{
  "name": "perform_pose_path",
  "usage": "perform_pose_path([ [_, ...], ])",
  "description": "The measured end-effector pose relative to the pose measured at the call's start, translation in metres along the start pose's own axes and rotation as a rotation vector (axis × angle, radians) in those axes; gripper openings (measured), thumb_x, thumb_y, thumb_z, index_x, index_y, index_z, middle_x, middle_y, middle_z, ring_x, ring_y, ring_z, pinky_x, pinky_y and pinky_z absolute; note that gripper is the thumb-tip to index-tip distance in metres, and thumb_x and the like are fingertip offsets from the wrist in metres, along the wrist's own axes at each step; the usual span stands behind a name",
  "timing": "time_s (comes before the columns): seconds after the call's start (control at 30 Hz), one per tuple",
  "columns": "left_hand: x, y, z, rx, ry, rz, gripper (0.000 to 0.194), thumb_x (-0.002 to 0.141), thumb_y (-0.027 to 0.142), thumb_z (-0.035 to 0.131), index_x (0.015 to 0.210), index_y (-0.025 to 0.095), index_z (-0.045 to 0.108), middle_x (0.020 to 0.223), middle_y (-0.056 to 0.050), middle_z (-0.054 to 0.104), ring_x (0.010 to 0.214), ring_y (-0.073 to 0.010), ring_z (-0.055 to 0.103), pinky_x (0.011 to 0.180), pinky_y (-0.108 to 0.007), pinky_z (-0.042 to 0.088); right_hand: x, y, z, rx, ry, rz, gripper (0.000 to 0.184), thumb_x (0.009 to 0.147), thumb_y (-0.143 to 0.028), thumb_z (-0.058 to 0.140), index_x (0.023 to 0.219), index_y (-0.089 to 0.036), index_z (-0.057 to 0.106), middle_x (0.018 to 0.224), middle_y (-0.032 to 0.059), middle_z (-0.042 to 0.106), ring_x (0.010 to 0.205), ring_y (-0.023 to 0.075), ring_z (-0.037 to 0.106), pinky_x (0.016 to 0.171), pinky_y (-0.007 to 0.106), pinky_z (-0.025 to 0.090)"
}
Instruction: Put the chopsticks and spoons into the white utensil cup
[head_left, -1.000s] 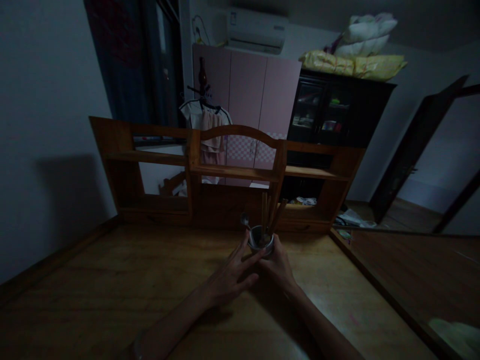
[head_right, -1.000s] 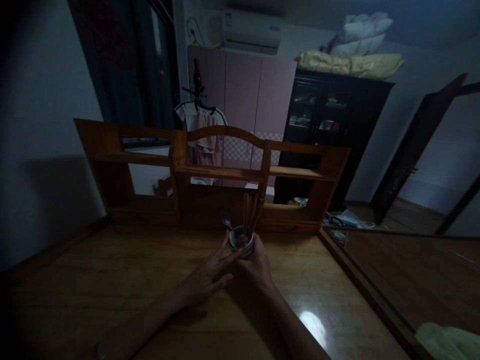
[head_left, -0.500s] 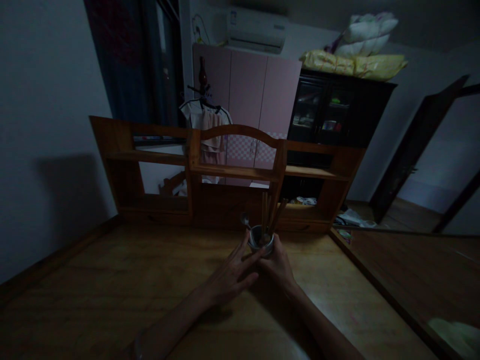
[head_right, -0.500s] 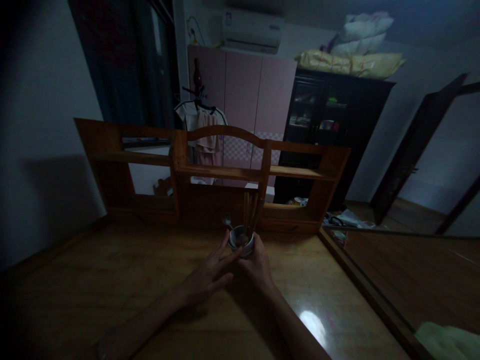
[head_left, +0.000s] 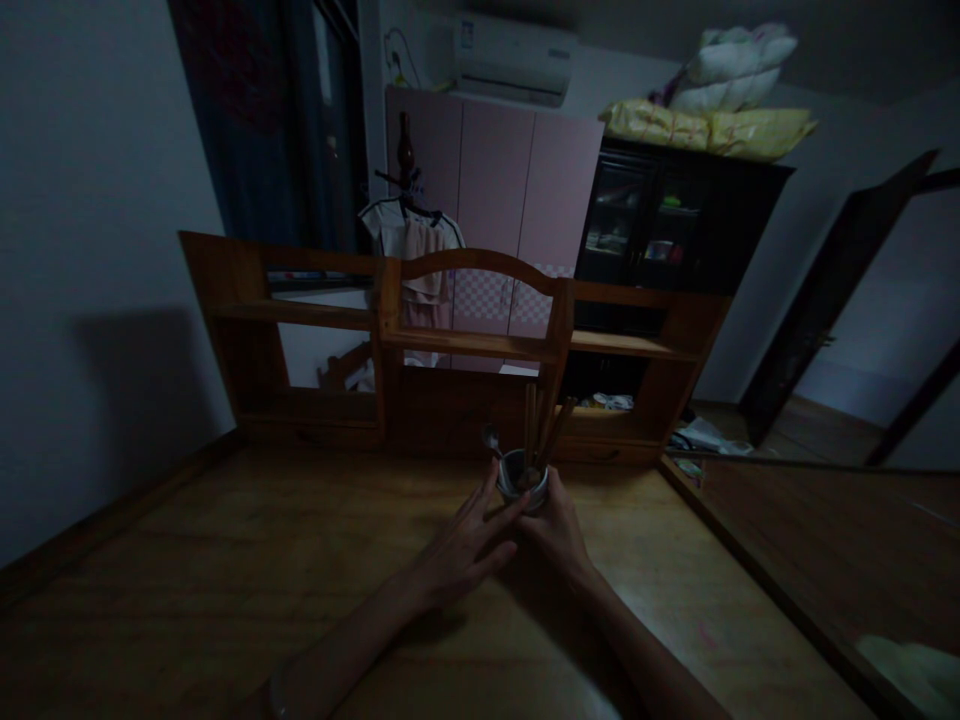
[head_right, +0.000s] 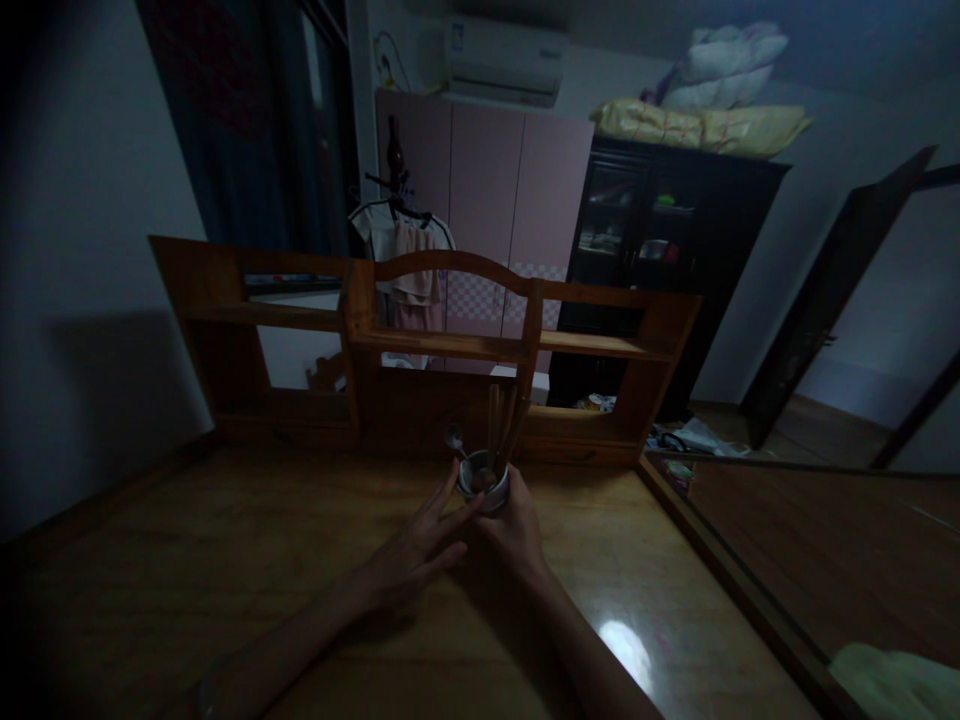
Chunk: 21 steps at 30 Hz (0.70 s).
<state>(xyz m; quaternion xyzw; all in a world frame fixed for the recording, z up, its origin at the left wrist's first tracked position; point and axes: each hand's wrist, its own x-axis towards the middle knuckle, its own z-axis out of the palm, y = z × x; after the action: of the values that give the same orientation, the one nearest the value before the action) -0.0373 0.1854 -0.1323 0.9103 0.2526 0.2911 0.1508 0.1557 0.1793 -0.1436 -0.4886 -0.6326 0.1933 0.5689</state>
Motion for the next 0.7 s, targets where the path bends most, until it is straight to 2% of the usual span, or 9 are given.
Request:
perform_pose_path([
  [0.23,-0.0002,-0.0016,0.0019,0.005,0.011,-0.008,0.06,0.094,0.041,0.045,0.147,0.041,0.016,0.158,0.007,-0.015,0.146,-0.0316,0.003,0.116,-0.048,0.025,0.0,-0.003,-0.0014,0.002,-0.024,0.004,0.057,0.067,-0.022,0.072,0.12,-0.023,0.049,0.112,0.0051,0.064,0.097,0.0228,0.062,0.082,0.034,0.05],
  [0.7,-0.0006,-0.0002,0.0002,-0.005,0.0,-0.016,0.059,0.095,0.043,0.043,0.147,0.042,0.015,0.158,0.007,-0.018,0.146,-0.0331,0.003,0.115,-0.051,0.025,0.0001,-0.0019,-0.0017,0.01,-0.028,0.007,0.056,0.069,-0.021,0.071,0.121,-0.023,0.049,0.114,0.006,0.064,0.097,0.0235,0.062,0.081,0.034,0.051],
])
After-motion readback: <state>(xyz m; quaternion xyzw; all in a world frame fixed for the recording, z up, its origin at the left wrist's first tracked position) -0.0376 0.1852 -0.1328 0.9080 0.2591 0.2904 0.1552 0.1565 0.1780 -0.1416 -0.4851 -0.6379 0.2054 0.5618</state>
